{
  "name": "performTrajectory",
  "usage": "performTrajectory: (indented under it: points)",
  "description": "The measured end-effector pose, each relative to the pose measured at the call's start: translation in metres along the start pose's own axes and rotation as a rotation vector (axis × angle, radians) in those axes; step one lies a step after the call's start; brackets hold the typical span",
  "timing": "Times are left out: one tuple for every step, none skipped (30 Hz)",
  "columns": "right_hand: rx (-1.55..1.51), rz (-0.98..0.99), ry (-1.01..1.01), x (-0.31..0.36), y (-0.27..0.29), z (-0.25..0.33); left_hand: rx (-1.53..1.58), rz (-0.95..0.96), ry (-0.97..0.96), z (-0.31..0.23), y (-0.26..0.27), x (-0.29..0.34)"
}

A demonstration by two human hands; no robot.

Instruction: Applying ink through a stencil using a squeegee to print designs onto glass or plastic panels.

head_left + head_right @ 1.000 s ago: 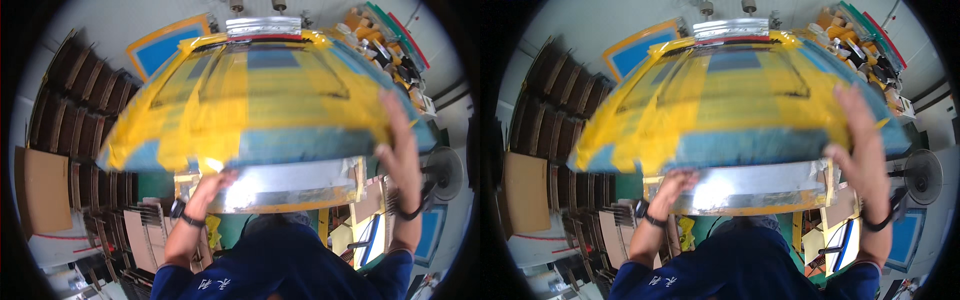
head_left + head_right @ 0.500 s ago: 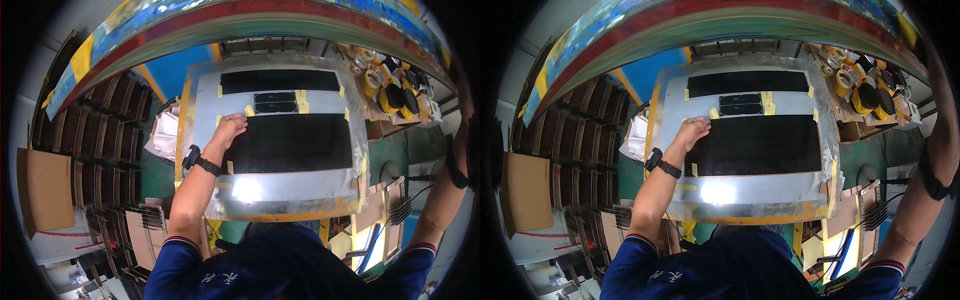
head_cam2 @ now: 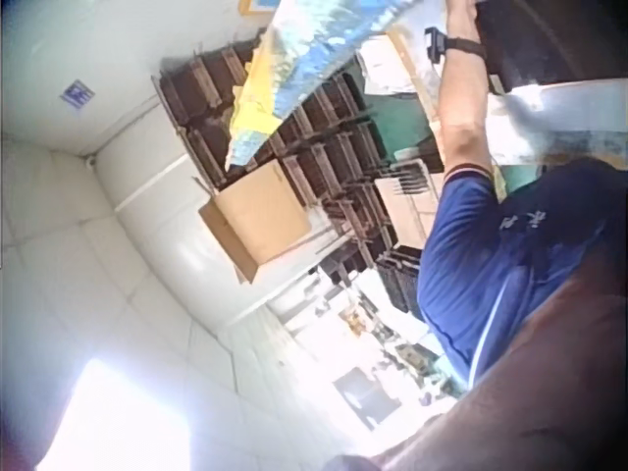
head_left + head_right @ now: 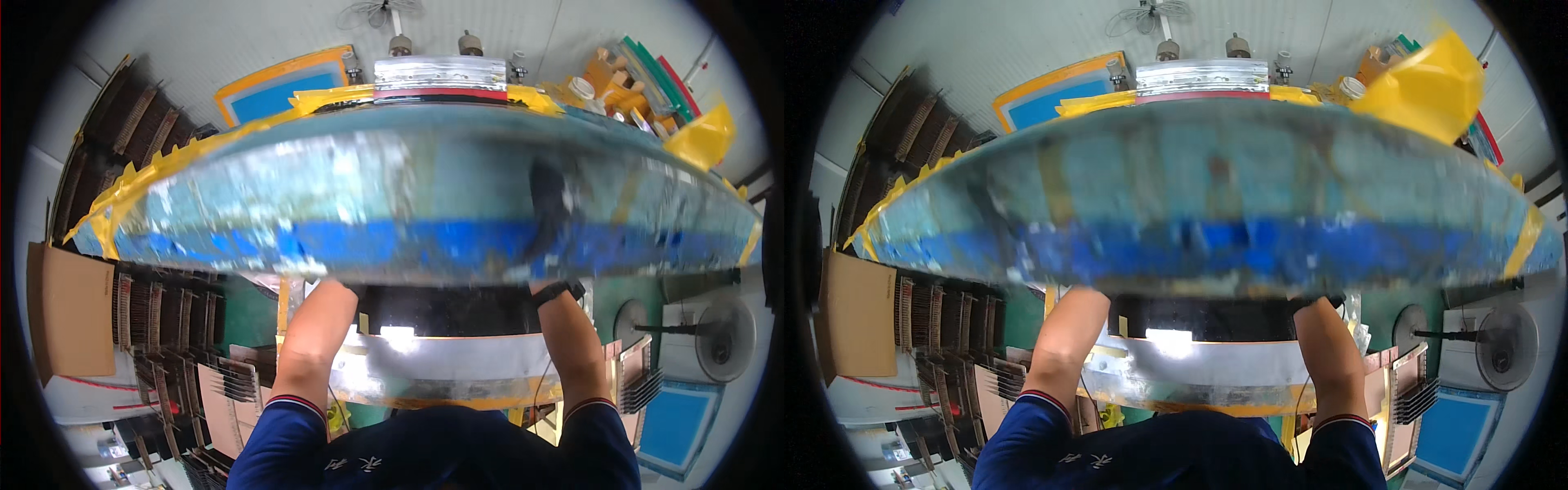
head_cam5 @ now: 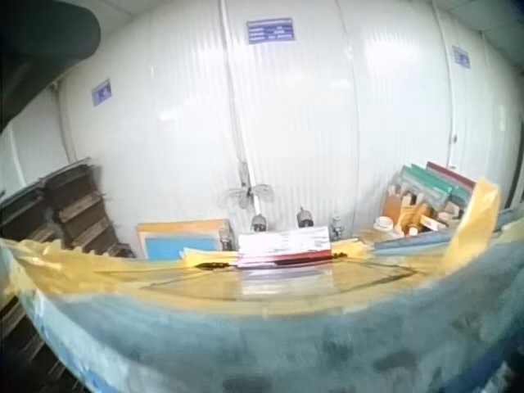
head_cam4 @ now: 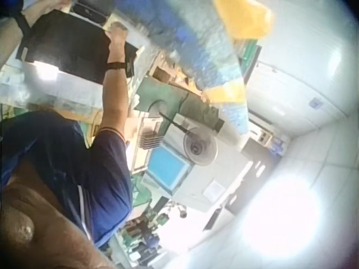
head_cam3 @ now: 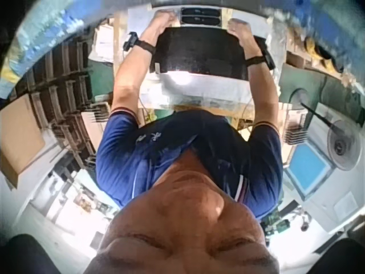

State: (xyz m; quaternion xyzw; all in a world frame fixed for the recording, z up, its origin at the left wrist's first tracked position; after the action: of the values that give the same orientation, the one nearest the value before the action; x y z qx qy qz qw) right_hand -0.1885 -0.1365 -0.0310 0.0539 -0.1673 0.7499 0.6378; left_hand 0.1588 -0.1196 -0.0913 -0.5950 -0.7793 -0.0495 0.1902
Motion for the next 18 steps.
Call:
performTrajectory:
  points:
    - [0.022, 0.020, -0.021, -0.008, 0.006, -0.008, -0.005, 0.001, 0.000, 0.006, 0.002, -0.004]
    - [0.042, 0.018, -0.040, -0.013, 0.011, -0.011, -0.007, -0.007, 0.003, 0.012, 0.004, -0.007]
    - [0.066, 0.018, -0.055, -0.016, 0.014, -0.011, -0.007, -0.010, 0.004, 0.016, 0.005, -0.008]
    - [0.093, 0.019, -0.065, -0.018, 0.014, -0.008, -0.005, -0.013, 0.002, 0.020, 0.006, -0.008]
    - [0.119, 0.021, -0.069, -0.018, 0.013, -0.004, 0.006, -0.023, -0.008, 0.022, 0.005, -0.007]
    - [0.144, 0.022, -0.071, -0.017, 0.010, 0.001, 0.018, -0.029, -0.022, 0.023, 0.004, -0.004]
    - [0.178, 0.020, -0.071, -0.016, 0.006, 0.008, 0.035, -0.038, -0.036, 0.022, 0.001, 0.000]
    - [0.213, 0.021, -0.067, -0.013, 0.002, 0.014, 0.052, -0.047, -0.057, 0.019, -0.002, 0.006]
    - [0.256, 0.018, -0.059, -0.009, -0.003, 0.022, 0.070, -0.058, -0.078, 0.015, -0.006, 0.015]
    - [0.298, 0.014, -0.053, -0.002, -0.010, 0.029, 0.095, -0.074, -0.108, 0.007, -0.009, 0.026]
    - [0.355, 0.008, -0.044, 0.006, -0.017, 0.037, 0.117, -0.097, -0.137, -0.002, -0.012, 0.042]
    - [0.407, 0.006, -0.032, 0.017, -0.026, 0.044, 0.186, -0.126, -0.202, -0.014, -0.015, 0.059]
    - [0.465, 0.004, -0.021, 0.030, -0.036, 0.052, 0.243, -0.163, -0.246, -0.025, -0.017, 0.086]
    - [0.511, 0.000, -0.006, 0.046, -0.048, 0.057, -0.150, -0.064, -0.089, -0.045, -0.003, 0.107]
    - [0.528, 0.008, 0.004, 0.064, -0.062, 0.061, -0.047, -0.130, -0.047, -0.056, 0.003, 0.142]
    - [0.472, -0.006, 0.088, 0.087, -0.077, 0.063, -0.078, -0.175, 0.001, -0.069, 0.011, 0.175]
    - [0.460, 0.049, 0.113, 0.108, -0.089, 0.066, -0.046, -0.169, -0.079, -0.080, 0.020, 0.209]
    - [0.416, 0.074, 0.130, 0.128, -0.104, 0.068, -0.079, -0.202, -0.066, -0.089, 0.031, 0.239]
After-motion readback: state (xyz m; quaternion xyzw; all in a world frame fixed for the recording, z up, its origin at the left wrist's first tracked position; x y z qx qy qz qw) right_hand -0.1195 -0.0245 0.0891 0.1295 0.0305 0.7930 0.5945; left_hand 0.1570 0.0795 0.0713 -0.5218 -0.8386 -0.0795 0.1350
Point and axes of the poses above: each hand's wrist, its own x-axis away from the middle knuckle, its own y-axis out of the back of the hand, z = x × y, the point moved 1 cm from there along -x, towards the middle knuckle, and after that the axes turned 5 degrees about -z, right-handed, at the moved point
